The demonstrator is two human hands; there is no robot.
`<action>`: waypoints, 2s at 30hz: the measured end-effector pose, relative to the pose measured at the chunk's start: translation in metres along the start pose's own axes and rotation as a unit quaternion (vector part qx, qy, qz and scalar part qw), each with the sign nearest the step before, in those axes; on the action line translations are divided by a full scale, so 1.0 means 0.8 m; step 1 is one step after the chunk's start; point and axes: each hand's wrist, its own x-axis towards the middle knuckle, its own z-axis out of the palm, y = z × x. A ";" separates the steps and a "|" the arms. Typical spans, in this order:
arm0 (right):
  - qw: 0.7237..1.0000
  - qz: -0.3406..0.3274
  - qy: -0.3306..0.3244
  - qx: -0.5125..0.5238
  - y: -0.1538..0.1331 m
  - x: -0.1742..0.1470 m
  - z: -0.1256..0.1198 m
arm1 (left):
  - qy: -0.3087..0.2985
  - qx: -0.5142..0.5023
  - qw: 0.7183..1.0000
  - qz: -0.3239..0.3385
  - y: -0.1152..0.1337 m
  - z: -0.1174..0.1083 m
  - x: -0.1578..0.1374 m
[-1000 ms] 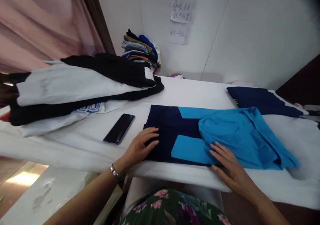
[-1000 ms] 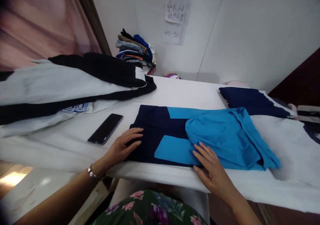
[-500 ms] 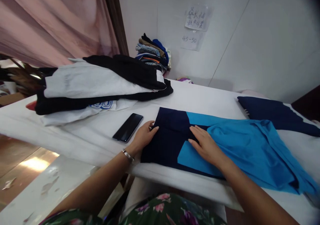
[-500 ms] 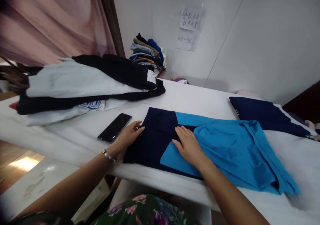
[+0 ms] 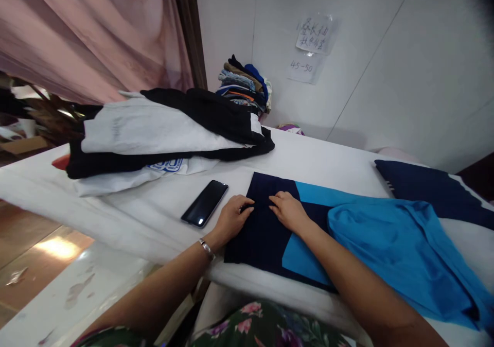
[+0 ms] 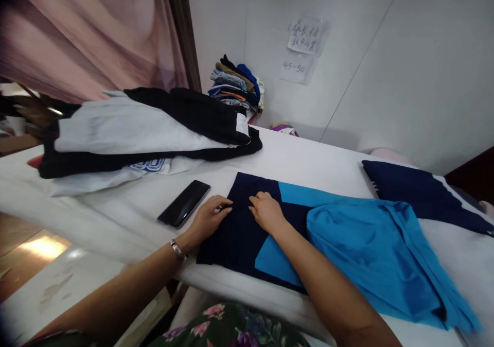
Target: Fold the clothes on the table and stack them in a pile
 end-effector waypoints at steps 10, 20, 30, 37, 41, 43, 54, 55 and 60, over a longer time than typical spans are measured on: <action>0.998 0.014 0.020 0.058 -0.001 0.003 0.026 | -0.053 -0.086 0.990 -0.102 0.002 0.000 0.003; 0.998 0.019 0.002 0.063 -0.016 -0.002 0.024 | -0.100 -0.014 0.990 -0.102 -0.004 0.003 0.018; 0.996 0.021 0.020 0.079 -0.025 -0.021 0.023 | -0.115 0.108 0.985 -0.077 -0.007 -0.013 0.051; 0.999 0.025 0.014 0.026 -0.041 -0.037 0.028 | -0.124 0.129 0.970 -0.166 -0.006 0.011 0.127; 0.999 0.026 0.023 0.018 -0.046 -0.037 0.027 | -0.120 0.132 0.960 -0.216 -0.002 0.032 0.157; 0.999 0.029 0.029 0.018 -0.047 -0.037 0.026 | -0.131 0.139 0.955 -0.226 -0.003 0.039 0.166; 0.998 0.027 0.039 0.029 -0.046 -0.040 0.030 | -0.071 0.195 0.959 -0.193 -0.019 0.044 0.171; 0.998 0.027 0.040 0.031 -0.046 -0.041 0.031 | -0.065 0.195 0.959 -0.194 -0.021 0.043 0.172; 0.998 0.027 0.046 0.035 -0.044 -0.041 0.035 | -0.011 0.190 0.971 -0.143 -0.016 0.033 0.172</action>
